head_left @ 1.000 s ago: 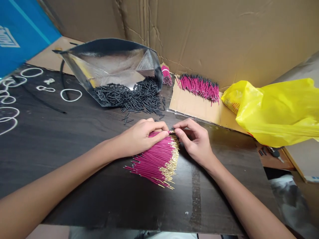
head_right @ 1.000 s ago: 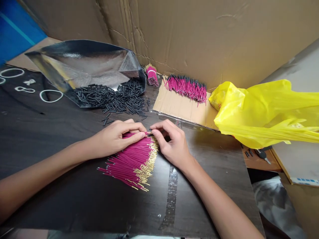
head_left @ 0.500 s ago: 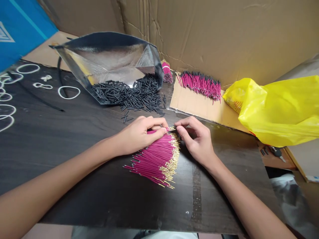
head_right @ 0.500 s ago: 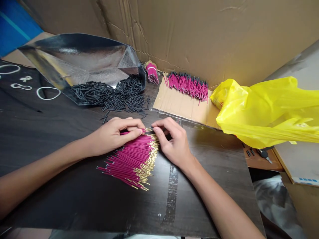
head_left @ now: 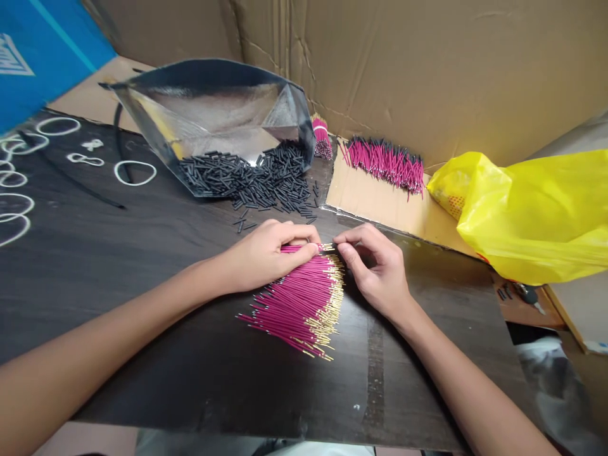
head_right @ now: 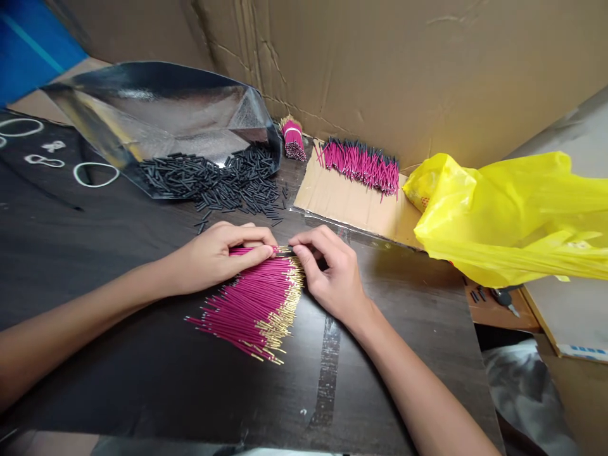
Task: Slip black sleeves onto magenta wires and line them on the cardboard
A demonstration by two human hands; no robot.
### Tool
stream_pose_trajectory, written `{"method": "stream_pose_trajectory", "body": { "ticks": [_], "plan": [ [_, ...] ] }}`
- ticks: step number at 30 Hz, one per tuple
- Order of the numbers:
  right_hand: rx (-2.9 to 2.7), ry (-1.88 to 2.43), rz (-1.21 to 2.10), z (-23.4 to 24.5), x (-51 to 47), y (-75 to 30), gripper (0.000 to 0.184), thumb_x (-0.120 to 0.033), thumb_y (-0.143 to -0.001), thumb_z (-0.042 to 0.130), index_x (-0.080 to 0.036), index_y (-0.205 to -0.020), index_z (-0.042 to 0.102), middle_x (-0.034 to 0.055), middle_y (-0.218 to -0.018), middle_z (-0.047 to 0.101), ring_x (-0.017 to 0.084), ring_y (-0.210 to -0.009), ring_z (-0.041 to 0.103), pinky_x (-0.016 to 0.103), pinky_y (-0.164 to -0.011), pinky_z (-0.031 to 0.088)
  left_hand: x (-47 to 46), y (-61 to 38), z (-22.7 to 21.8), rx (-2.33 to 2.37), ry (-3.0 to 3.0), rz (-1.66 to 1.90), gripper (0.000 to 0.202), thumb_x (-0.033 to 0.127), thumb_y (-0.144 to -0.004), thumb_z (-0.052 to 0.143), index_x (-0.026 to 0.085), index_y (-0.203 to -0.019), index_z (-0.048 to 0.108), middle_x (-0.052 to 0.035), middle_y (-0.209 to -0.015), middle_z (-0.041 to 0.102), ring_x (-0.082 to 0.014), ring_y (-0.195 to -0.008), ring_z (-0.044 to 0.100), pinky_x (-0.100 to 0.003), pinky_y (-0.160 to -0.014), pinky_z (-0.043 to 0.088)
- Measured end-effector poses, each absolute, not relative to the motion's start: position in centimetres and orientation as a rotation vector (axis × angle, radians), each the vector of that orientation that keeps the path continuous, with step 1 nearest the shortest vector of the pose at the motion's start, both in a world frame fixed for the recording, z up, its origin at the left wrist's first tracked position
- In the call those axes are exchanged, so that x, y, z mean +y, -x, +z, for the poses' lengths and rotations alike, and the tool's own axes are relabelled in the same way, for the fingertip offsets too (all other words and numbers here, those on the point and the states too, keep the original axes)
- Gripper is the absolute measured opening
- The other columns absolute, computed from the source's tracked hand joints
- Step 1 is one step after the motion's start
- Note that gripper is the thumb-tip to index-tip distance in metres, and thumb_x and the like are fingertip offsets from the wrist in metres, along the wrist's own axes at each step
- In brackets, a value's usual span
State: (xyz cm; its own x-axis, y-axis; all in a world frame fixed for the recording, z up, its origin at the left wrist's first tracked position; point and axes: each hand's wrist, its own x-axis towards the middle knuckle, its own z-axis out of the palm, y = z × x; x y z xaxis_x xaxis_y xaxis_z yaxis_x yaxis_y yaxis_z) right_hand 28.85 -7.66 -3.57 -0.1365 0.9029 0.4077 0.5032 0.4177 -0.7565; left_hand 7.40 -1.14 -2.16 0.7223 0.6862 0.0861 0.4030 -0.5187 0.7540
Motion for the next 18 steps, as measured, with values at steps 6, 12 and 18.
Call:
{"method": "stream_pose_trajectory", "body": {
  "ticks": [6,12,18],
  "plan": [
    [-1.78,1.205,0.61,-3.84,-7.63,-28.95,0.01,-0.025,-0.097,0.064,-0.025,-0.1,0.074,0.002,-0.093,0.074,0.018,-0.082,0.068,0.033,-0.073,0.057,-1.23,-7.23,-2.32,0.807,-2.228,0.455,0.027,0.037,-0.1,0.051,0.022,-0.091,0.072,0.0029,-0.074,0.065,-0.0162,-0.076,0.054,-0.028,-0.072,0.037],
    [-1.715,1.223,0.67,-4.1,-7.71,-28.98,0.011,-0.023,-0.092,0.071,-0.028,-0.098,0.08,-0.0002,-0.094,0.08,0.018,-0.082,0.075,0.034,-0.077,0.06,-1.69,-7.4,-2.86,0.838,-2.296,0.478,0.026,0.036,-0.101,0.051,0.023,-0.096,0.073,0.0022,-0.063,0.051,-0.0173,-0.072,0.052,-0.028,-0.068,0.037],
    [-1.702,1.204,0.708,-4.22,-7.78,-29.14,0.013,-0.025,-0.091,0.074,-0.03,-0.1,0.081,0.0001,-0.098,0.081,0.02,-0.087,0.077,0.036,-0.081,0.062,-1.75,-7.0,-3.12,0.768,-2.405,0.539,0.03,0.035,-0.103,0.047,0.02,-0.099,0.072,-0.0015,-0.07,0.06,-0.0204,-0.079,0.052,-0.031,-0.075,0.04]
  ]
}}
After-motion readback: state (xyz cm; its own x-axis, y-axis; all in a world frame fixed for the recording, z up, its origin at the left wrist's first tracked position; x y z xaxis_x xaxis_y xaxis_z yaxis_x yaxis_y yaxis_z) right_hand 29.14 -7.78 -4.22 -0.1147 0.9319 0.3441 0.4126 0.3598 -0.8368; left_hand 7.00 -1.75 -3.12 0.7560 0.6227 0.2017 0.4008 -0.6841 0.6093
